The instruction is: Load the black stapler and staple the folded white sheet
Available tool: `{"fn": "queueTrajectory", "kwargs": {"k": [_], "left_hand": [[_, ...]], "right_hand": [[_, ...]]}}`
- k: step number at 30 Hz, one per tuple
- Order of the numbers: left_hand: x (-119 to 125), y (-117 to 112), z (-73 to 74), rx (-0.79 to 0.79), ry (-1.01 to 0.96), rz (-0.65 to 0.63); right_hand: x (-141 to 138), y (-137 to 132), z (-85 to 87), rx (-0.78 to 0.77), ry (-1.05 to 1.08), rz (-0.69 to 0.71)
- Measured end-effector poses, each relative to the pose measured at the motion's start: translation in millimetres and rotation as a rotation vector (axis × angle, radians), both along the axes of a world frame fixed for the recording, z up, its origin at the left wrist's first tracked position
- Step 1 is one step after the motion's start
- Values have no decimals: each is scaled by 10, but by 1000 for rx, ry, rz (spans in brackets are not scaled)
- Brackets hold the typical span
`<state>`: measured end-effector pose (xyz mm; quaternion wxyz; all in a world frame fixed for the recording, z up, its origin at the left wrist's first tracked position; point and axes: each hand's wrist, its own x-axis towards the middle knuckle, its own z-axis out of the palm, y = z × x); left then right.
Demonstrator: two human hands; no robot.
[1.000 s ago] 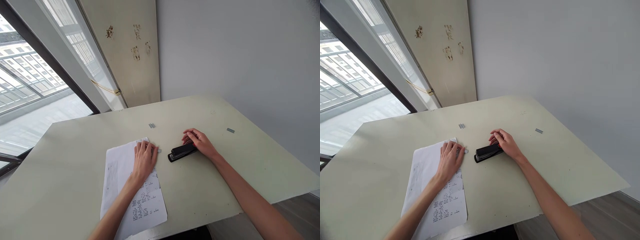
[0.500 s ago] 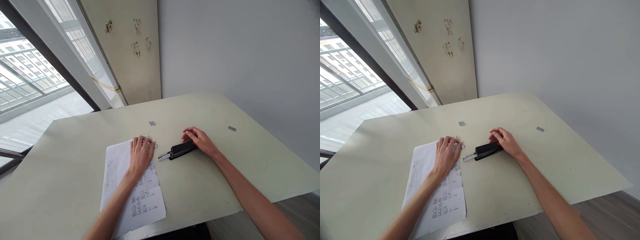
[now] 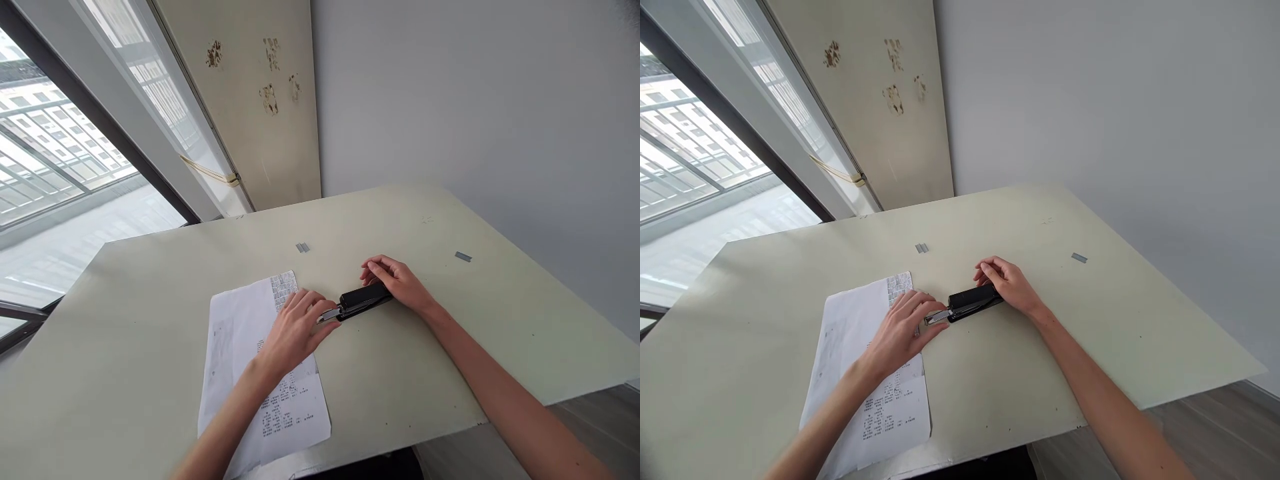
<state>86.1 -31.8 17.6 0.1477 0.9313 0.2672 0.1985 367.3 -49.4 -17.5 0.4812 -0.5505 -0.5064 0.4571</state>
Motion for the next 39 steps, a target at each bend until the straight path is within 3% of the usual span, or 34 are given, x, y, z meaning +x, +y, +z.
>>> {"fn": "queueTrajectory", "kwargs": {"k": [6, 11, 16, 22, 27, 31, 35, 37, 39], "left_hand": [[-5, 28, -1, 7, 55, -49], [-210, 71, 33, -109, -9, -17], [-344, 280, -16, -201, -56, -157], [100, 513, -83, -202, -51, -244], [321, 488, -58, -170, 12, -227], [-7, 501, -47, -113, 33, -81], [-535, 694, -125, 67, 3, 397], [-712, 767, -180, 89, 54, 524], [-798, 769, -220, 62, 94, 557]], "right_hand": [[-16, -9, 31, -4, -12, -3], [-36, -26, 61, -15, 67, -16], [-148, -38, 72, -19, 134, 14], [-232, -47, 11, -7, 63, 10], [-212, -70, 43, -10, 41, 45], [-186, -99, 140, 11, -69, 86], [-231, -102, 263, 44, -274, 120], [-286, -93, 321, 53, -349, 167], [-346, -93, 370, 54, -439, 207]]}}
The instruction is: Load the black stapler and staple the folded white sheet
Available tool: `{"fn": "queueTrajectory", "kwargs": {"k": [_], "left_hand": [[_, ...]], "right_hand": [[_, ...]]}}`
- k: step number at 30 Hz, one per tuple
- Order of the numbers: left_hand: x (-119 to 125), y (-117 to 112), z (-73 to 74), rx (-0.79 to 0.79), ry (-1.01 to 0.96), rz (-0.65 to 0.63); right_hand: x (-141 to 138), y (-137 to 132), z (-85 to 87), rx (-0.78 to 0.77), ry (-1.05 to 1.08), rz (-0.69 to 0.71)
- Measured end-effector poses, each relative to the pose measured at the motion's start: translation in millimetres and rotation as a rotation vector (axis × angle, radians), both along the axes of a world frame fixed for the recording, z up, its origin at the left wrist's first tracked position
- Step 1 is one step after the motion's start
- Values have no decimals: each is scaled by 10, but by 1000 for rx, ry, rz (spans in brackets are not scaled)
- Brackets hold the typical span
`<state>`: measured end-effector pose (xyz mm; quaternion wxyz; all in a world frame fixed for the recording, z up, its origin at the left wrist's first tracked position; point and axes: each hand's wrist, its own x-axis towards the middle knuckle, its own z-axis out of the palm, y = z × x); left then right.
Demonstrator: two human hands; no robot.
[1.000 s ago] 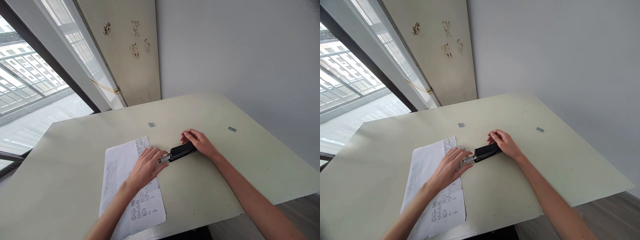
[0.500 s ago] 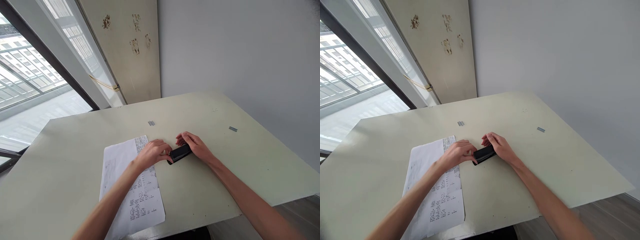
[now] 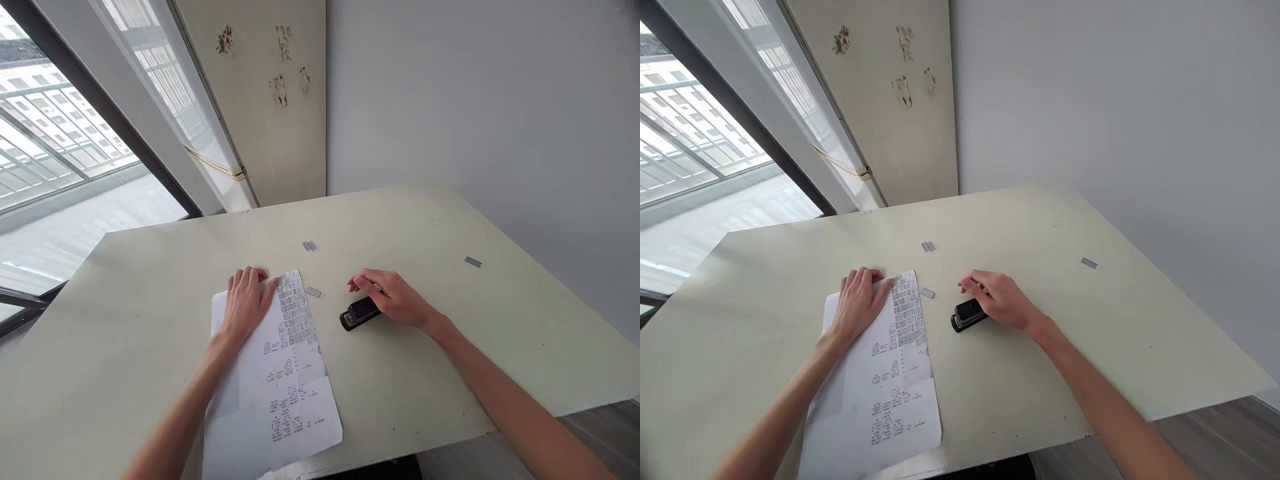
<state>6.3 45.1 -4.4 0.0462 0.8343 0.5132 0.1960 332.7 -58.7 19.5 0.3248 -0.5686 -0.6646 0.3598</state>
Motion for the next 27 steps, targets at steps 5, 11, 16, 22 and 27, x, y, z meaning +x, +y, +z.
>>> {"fn": "queueTrajectory", "kwargs": {"k": [5, 11, 16, 22, 27], "left_hand": [[14, -261, 8, -152, -98, -83], [186, -489, 61, -274, -214, -163], [389, -461, 111, -208, -243, -120], [611, -372, 88, -95, -204, -69], [693, -434, 57, -37, -210, -37]], "right_hand": [[-84, -71, 66, 26, -182, 15], [-128, -103, 100, 36, -224, 54], [-180, -150, 121, 15, -242, 69], [-239, -308, 133, 21, -248, 64], [-274, -368, 154, 19, -309, 38]]}}
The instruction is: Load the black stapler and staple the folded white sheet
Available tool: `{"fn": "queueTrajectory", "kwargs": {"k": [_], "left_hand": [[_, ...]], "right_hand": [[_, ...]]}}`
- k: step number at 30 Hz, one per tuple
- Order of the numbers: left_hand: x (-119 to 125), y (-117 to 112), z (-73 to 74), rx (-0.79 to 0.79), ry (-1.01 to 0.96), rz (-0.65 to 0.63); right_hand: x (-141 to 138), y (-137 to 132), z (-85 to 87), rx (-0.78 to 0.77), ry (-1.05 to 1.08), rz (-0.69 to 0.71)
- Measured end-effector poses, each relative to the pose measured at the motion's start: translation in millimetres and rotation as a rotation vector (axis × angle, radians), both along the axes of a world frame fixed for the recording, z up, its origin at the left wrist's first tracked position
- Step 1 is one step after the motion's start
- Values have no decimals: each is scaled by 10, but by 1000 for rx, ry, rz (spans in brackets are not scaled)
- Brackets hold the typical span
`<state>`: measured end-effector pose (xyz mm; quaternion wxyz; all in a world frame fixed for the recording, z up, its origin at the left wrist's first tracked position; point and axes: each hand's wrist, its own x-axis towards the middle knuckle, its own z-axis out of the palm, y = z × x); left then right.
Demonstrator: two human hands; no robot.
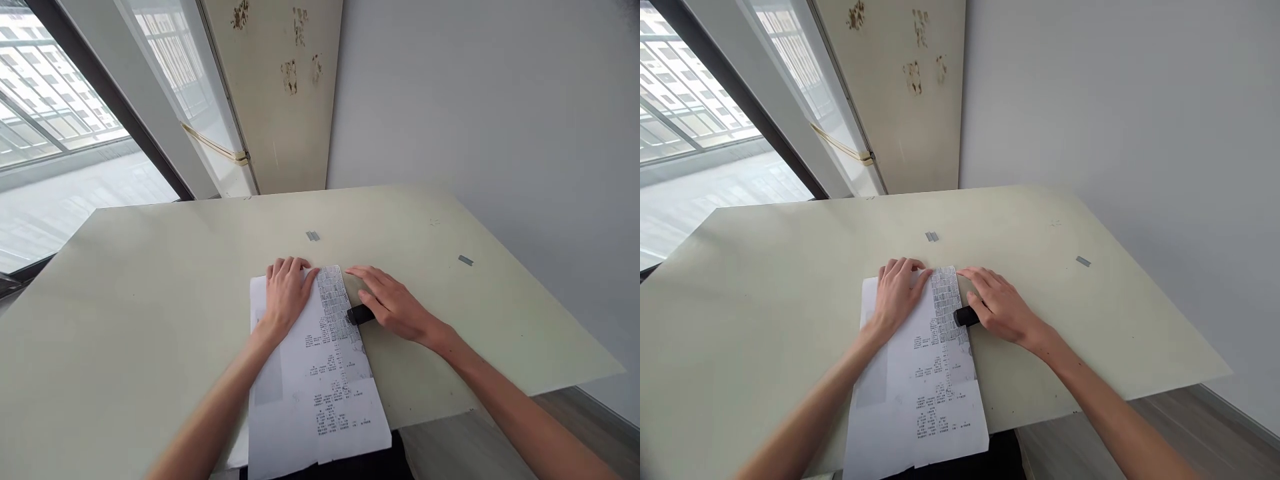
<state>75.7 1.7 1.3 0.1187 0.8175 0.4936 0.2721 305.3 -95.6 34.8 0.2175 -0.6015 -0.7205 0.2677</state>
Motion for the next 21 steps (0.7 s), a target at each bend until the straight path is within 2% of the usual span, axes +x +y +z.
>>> {"fn": "queueTrajectory", "kwargs": {"k": [3, 7, 10, 13, 16, 21], "left_hand": [[-105, -266, 66, 65, -30, -128], [-342, -785, 163, -45, -14, -507], [-452, -1056, 160, -67, 101, -650], [-464, -1135, 102, -23, 187, -679], [-436, -1115, 52, 4, 208, -647], [-442, -1120, 27, 11, 189, -607]], "right_hand": [[-47, 9, 28, 29, -8, -32], [-177, 87, 71, 8, 74, -104], [-277, 165, 83, -6, 79, -133], [-347, 199, 94, -27, 65, -86], [-400, 153, 132, -66, 39, -48], [-472, -7, 200, -89, 21, -76]]}}
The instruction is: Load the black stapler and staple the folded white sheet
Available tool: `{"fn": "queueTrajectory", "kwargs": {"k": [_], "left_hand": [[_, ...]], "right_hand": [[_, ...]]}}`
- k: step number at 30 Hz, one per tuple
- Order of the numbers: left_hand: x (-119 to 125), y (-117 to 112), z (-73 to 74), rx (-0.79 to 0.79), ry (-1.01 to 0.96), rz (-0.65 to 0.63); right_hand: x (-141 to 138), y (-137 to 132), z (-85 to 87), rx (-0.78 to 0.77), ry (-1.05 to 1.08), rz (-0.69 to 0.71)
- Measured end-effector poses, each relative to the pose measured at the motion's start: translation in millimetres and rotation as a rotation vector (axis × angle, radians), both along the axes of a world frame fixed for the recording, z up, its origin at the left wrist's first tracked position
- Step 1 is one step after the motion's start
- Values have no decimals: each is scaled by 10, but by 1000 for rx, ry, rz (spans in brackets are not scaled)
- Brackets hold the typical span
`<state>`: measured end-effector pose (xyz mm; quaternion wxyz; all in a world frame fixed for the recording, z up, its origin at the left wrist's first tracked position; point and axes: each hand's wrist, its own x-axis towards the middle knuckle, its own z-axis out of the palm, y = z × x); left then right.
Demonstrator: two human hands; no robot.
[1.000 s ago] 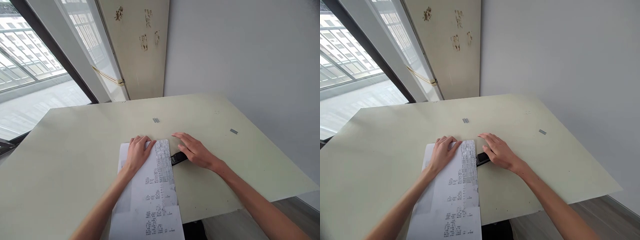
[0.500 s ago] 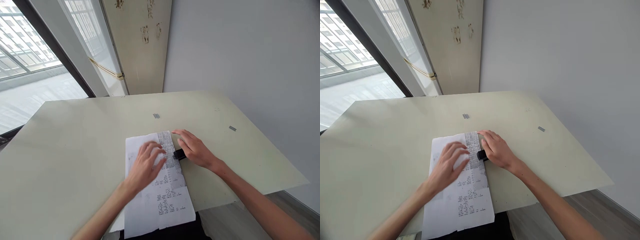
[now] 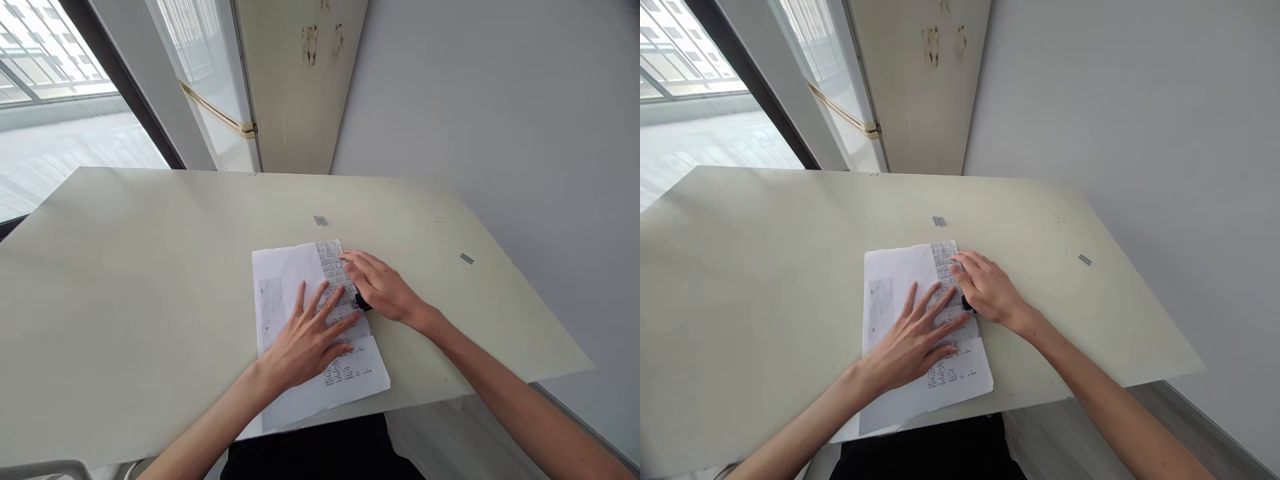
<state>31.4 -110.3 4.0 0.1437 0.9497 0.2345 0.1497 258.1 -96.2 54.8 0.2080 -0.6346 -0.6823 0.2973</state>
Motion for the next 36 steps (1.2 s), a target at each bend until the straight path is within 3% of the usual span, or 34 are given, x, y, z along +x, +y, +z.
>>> {"fn": "queueTrajectory", "kwargs": {"k": [16, 27, 36], "left_hand": [[-51, -25, -71, 11, 2, 9], [-59, -35, -81, 24, -1, 27], [-48, -39, -67, 27, 25, 30]], "right_hand": [[-108, -36, -44, -23, -204, -20], [-160, -29, -105, 62, -300, -12], [-159, -22, -74, 43, -254, -31]]}}
